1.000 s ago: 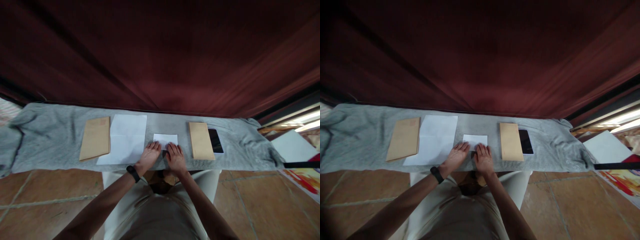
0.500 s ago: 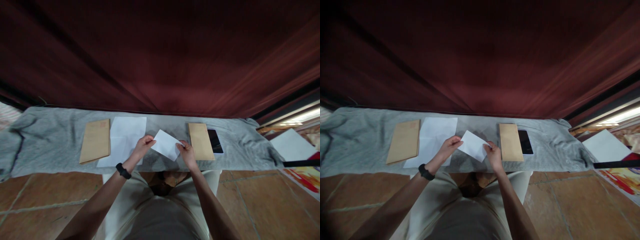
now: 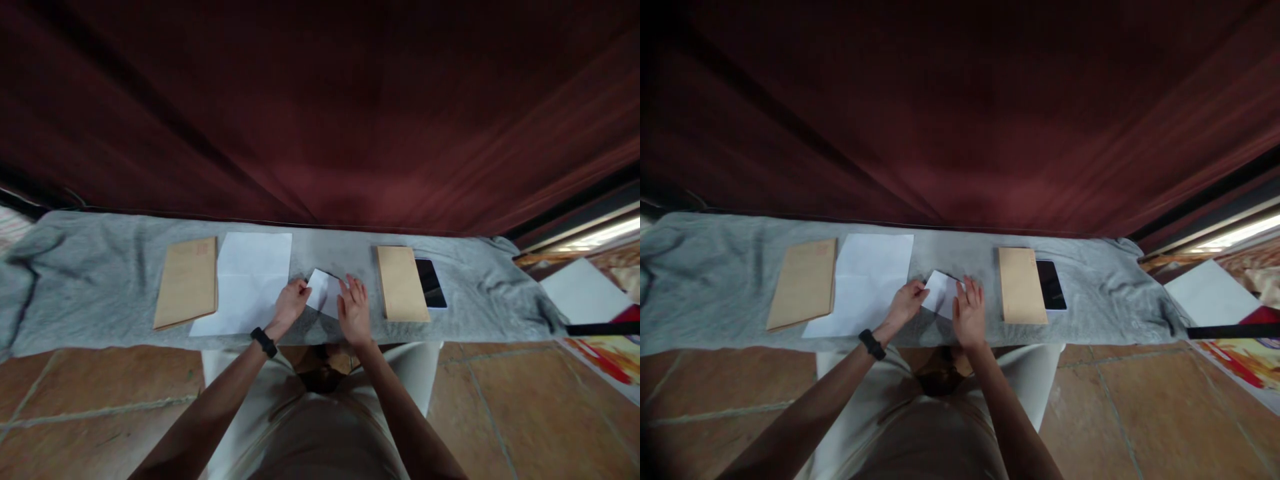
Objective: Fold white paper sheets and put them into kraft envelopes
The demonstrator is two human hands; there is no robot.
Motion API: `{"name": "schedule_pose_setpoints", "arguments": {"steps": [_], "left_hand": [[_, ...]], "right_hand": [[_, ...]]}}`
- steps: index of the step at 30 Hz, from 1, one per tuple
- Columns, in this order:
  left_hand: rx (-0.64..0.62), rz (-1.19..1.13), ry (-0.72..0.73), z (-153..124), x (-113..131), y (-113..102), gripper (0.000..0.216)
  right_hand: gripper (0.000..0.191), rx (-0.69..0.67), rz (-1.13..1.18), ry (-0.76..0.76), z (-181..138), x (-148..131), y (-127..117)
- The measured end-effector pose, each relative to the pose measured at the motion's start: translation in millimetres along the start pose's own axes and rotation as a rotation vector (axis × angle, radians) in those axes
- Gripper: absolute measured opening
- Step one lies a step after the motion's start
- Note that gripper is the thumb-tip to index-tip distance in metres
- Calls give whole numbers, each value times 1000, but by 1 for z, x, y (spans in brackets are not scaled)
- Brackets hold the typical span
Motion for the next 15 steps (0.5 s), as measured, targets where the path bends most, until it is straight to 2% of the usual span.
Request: {"name": "schedule_pose_setpoints", "arguments": {"steps": [4, 8, 10, 12, 15], "left_hand": [[-2, 118, -4, 0, 2, -2, 10], [48, 275, 16, -10, 9, -8, 14], [127, 425, 142, -17, 28, -11, 23], [159, 524, 336, -25, 53, 0, 34], [36, 515, 591, -34, 76, 38, 46]], "right_hand": [[48, -93, -83, -24, -12, -15, 26], [49, -80, -134, -14, -17, -17, 31], [50, -75, -136, -17, -17, -18, 30], [52, -79, -140, -18, -17, -18, 30], [54, -96, -151, -27, -19, -18, 32]]}}
Point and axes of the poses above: each hand's wrist, its own z-axis towards the middle knuckle, its own y-axis out of the palm, x = y × z, the point moved 10 cm from there along z, towards the middle knuckle, and after that the axes turned 8 degrees about y, right-handed, at the moved point
